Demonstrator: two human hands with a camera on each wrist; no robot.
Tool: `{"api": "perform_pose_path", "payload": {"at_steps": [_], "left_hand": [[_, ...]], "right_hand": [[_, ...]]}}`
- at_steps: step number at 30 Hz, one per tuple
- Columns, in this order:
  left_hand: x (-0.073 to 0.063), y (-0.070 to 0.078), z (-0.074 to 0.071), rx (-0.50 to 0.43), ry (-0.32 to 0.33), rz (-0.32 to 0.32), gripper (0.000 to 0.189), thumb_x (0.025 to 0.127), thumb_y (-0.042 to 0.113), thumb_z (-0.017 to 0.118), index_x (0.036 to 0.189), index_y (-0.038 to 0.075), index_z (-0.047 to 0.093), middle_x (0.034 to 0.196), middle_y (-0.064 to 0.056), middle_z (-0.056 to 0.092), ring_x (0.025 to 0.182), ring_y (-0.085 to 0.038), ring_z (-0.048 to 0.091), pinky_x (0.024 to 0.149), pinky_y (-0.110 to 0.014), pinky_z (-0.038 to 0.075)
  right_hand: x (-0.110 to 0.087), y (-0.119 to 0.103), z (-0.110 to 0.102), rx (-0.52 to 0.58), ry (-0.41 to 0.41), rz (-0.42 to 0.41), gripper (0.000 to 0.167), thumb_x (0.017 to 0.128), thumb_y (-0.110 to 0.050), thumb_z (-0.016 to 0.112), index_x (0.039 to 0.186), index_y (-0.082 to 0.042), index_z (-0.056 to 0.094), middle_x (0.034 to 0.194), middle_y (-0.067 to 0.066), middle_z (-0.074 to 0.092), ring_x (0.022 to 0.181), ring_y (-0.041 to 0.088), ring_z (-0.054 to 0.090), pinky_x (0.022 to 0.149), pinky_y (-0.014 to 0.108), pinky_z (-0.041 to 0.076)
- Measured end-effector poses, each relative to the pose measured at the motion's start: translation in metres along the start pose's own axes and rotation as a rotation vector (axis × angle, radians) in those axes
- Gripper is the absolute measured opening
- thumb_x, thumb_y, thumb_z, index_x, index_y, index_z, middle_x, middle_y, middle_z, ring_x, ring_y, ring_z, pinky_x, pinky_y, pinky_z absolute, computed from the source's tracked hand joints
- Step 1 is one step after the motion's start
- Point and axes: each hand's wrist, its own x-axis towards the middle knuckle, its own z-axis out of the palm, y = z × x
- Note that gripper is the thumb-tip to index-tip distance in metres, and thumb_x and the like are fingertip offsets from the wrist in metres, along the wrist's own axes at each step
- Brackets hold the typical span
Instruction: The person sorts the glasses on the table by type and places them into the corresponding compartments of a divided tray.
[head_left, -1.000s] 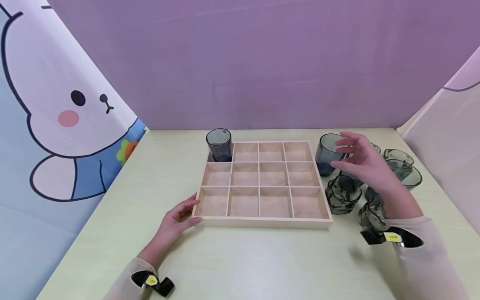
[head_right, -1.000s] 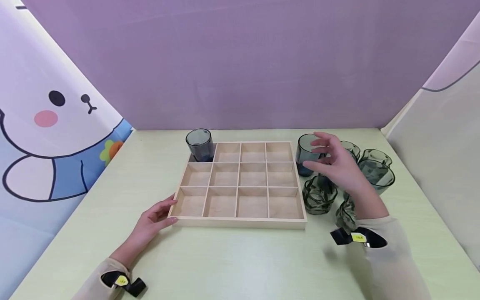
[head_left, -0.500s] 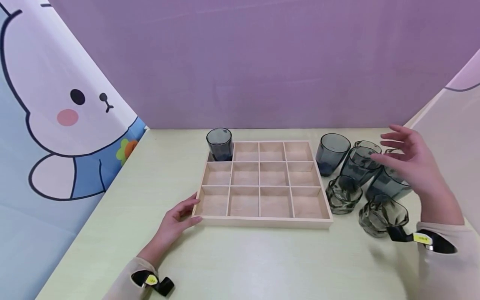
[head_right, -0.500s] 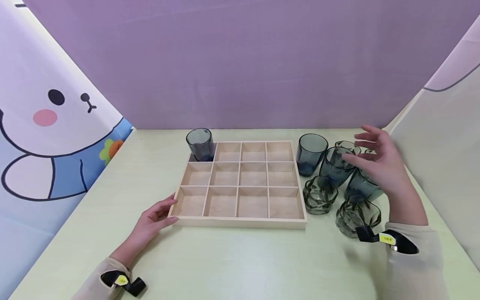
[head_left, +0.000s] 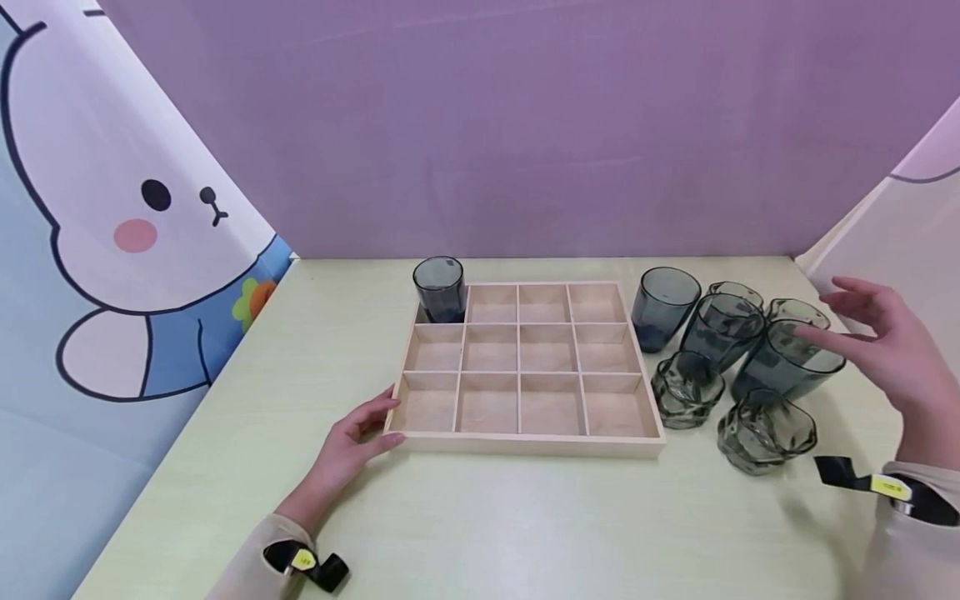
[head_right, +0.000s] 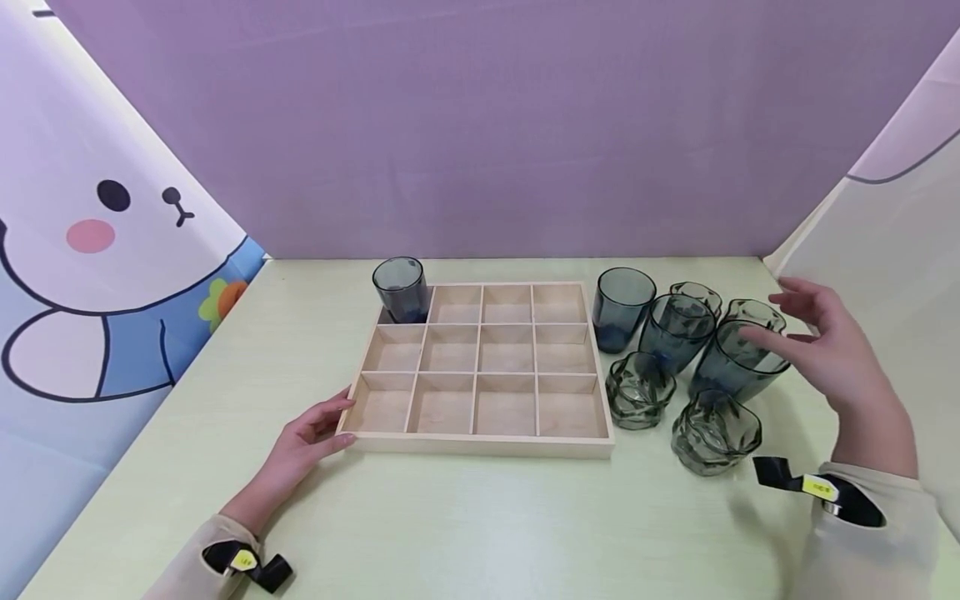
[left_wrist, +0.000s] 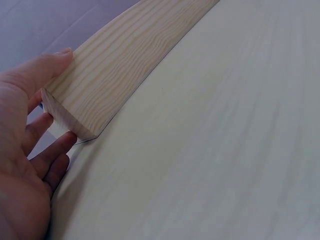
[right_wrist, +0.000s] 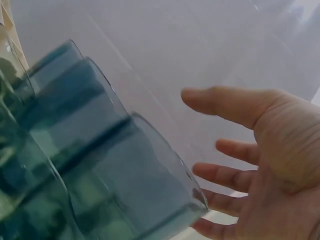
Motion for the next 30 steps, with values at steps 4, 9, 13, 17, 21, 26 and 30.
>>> {"api": "perform_pose_path", "payload": {"at_steps": [4,9,13,17,21,26,30], "left_hand": [[-0.001,0.000,0.000,0.003,-0.001,0.003,0.047,0.085,-0.002,0.075,0.129,-0.004,0.061,0.151,-0.017,0.044,0.114,-0.006,0.056,0.092,-0.019,0.046],[-0.001,0.001,0.000,0.010,-0.003,-0.011,0.046,0.086,0.002,0.076,0.129,-0.002,0.061,0.152,-0.014,0.044,0.118,-0.015,0.056,0.093,-0.021,0.046],[-0.001,0.002,0.000,0.005,-0.007,-0.015,0.046,0.086,0.003,0.076,0.130,-0.001,0.061,0.152,-0.014,0.043,0.120,-0.024,0.056,0.093,-0.022,0.046],[-0.002,0.002,0.000,0.011,-0.007,-0.016,0.046,0.086,0.003,0.076,0.130,-0.001,0.061,0.152,-0.014,0.044,0.120,-0.026,0.055,0.093,-0.022,0.046],[-0.002,0.003,0.000,0.014,-0.004,-0.020,0.047,0.086,0.003,0.076,0.130,-0.001,0.061,0.152,-0.014,0.044,0.119,-0.026,0.056,0.092,-0.022,0.046],[-0.001,0.003,0.000,0.006,-0.003,-0.022,0.047,0.086,0.002,0.076,0.130,-0.002,0.061,0.152,-0.014,0.044,0.119,-0.028,0.056,0.092,-0.022,0.046],[-0.001,0.003,0.000,0.002,-0.005,-0.028,0.047,0.085,0.001,0.076,0.130,-0.002,0.061,0.152,-0.015,0.043,0.121,-0.032,0.055,0.092,-0.021,0.046]], "right_hand": [[-0.001,0.016,-0.007,0.020,-0.102,-0.031,0.073,0.092,-0.001,0.068,0.149,-0.032,0.035,0.119,-0.029,0.047,0.108,-0.012,0.043,0.081,0.003,0.033],[0.001,0.032,-0.011,0.126,-0.250,-0.124,0.081,0.088,0.018,0.061,0.145,-0.036,0.037,0.124,-0.025,0.054,0.107,-0.013,0.050,0.079,0.006,0.042],[0.005,0.042,-0.013,0.224,-0.389,-0.210,0.086,0.084,0.028,0.054,0.147,-0.029,0.038,0.130,-0.016,0.057,0.113,-0.007,0.053,0.080,0.010,0.047],[0.009,0.051,-0.014,0.342,-0.475,-0.262,0.091,0.077,0.035,0.051,0.150,-0.017,0.038,0.134,-0.007,0.057,0.117,-0.001,0.053,0.083,0.013,0.047],[0.014,0.060,-0.013,0.466,-0.564,-0.321,0.095,0.071,0.041,0.048,0.153,-0.005,0.033,0.139,-0.001,0.056,0.121,0.005,0.054,0.088,0.015,0.047],[0.018,0.067,-0.011,0.542,-0.662,-0.373,0.093,0.071,0.042,0.044,0.154,0.001,0.027,0.144,0.000,0.053,0.125,0.006,0.052,0.092,0.016,0.047],[0.019,0.071,-0.011,0.586,-0.688,-0.388,0.092,0.071,0.043,0.042,0.153,0.005,0.025,0.145,0.003,0.053,0.128,0.008,0.051,0.093,0.018,0.047]]}}
